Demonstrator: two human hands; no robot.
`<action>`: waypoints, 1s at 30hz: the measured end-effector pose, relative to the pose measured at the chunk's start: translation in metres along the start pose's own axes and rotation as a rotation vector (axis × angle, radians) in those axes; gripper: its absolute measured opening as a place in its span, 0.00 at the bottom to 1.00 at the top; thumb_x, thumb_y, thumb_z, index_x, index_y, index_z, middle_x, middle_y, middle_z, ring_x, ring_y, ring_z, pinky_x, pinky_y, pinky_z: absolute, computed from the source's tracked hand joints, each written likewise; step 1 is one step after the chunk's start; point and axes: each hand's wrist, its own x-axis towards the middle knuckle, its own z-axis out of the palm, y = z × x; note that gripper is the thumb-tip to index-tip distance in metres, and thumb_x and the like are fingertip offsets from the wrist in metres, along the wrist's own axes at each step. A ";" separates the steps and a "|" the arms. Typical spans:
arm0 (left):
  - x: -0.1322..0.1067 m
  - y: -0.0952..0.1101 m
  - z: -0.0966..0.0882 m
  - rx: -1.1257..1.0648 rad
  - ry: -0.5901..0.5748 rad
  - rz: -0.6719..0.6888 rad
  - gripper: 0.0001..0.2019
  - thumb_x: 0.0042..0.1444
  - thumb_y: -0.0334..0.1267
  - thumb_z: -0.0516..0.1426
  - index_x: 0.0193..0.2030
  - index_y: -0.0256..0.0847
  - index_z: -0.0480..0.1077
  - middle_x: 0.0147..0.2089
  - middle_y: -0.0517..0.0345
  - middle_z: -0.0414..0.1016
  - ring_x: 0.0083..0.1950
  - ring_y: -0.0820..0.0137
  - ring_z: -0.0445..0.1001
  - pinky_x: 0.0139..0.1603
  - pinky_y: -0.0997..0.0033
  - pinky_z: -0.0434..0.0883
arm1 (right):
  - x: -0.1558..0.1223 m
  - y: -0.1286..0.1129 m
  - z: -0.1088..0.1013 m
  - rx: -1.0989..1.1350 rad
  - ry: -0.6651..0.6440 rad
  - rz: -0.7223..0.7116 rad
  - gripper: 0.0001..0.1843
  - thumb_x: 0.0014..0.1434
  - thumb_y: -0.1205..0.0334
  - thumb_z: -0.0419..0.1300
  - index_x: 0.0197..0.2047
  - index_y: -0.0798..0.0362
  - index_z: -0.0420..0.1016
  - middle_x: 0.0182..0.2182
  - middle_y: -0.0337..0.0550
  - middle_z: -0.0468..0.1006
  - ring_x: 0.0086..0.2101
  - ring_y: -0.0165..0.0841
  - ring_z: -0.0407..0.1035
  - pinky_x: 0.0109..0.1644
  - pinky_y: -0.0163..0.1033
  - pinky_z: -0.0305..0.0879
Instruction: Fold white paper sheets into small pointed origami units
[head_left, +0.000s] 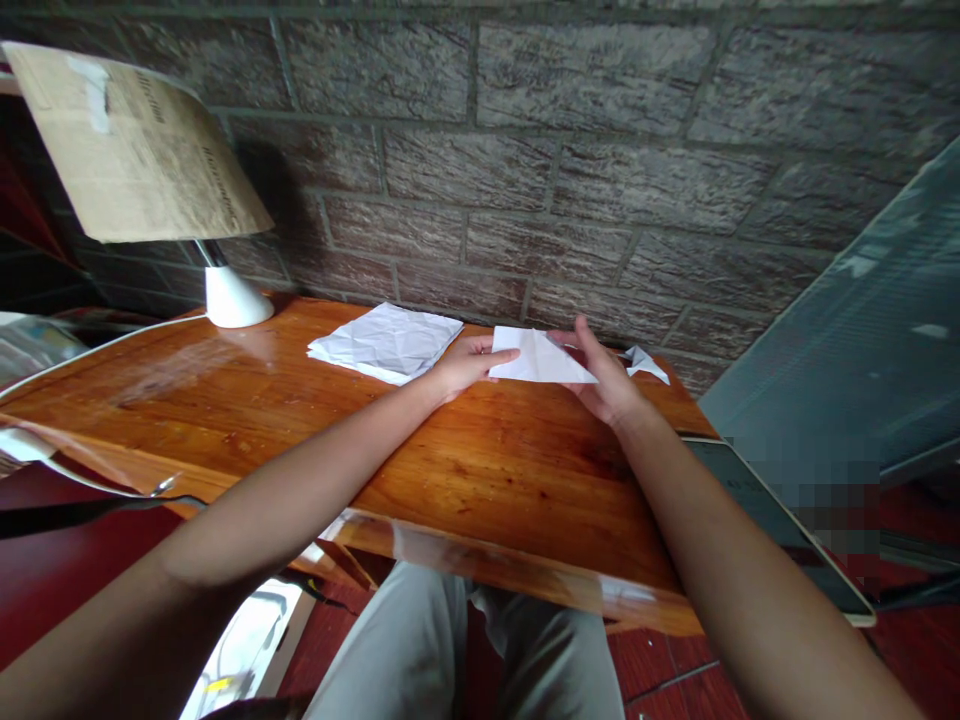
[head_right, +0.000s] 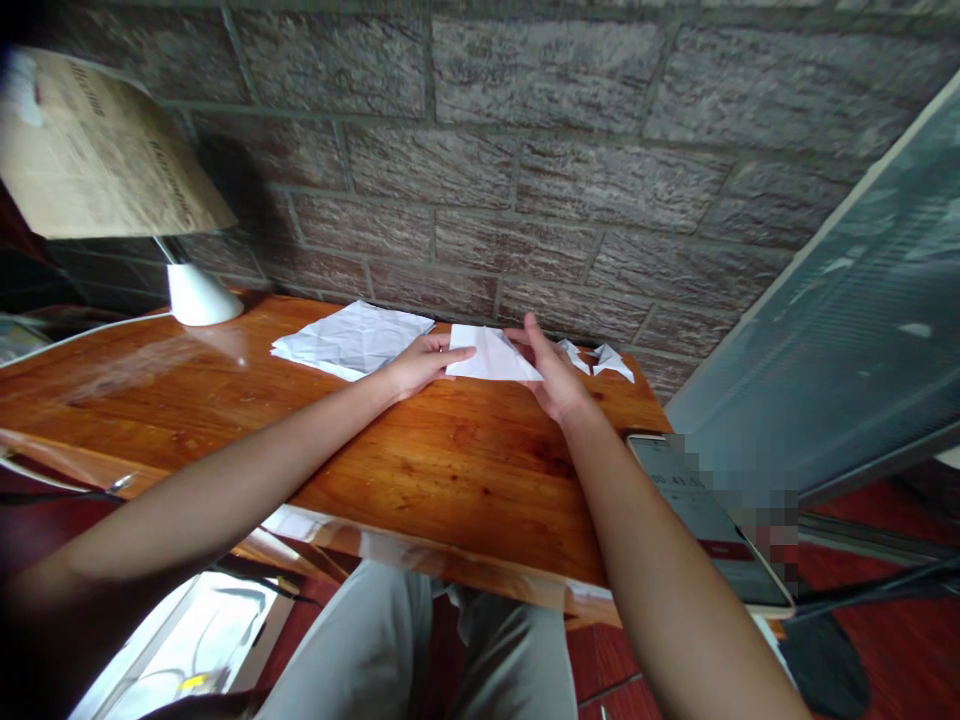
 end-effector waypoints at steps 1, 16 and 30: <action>0.000 0.002 0.000 -0.036 0.039 0.000 0.25 0.40 0.50 0.72 0.44 0.39 0.80 0.43 0.50 0.83 0.40 0.66 0.78 0.38 0.71 0.70 | -0.001 -0.002 0.000 0.041 -0.014 -0.017 0.31 0.55 0.29 0.58 0.44 0.48 0.79 0.47 0.48 0.82 0.47 0.42 0.77 0.46 0.47 0.76; 0.000 0.001 0.003 0.020 0.151 0.149 0.26 0.41 0.39 0.71 0.49 0.36 0.74 0.34 0.57 0.79 0.35 0.69 0.76 0.40 0.68 0.72 | 0.003 0.017 0.007 -0.021 0.104 -0.052 0.18 0.42 0.57 0.76 0.36 0.53 0.81 0.42 0.45 0.84 0.37 0.33 0.77 0.35 0.34 0.75; -0.005 0.003 0.006 0.165 -0.157 0.191 0.21 0.48 0.51 0.67 0.42 0.36 0.77 0.35 0.55 0.80 0.32 0.71 0.74 0.33 0.73 0.68 | 0.003 0.018 0.009 -0.189 0.071 -0.256 0.23 0.43 0.44 0.72 0.36 0.54 0.81 0.33 0.44 0.84 0.30 0.34 0.73 0.34 0.38 0.68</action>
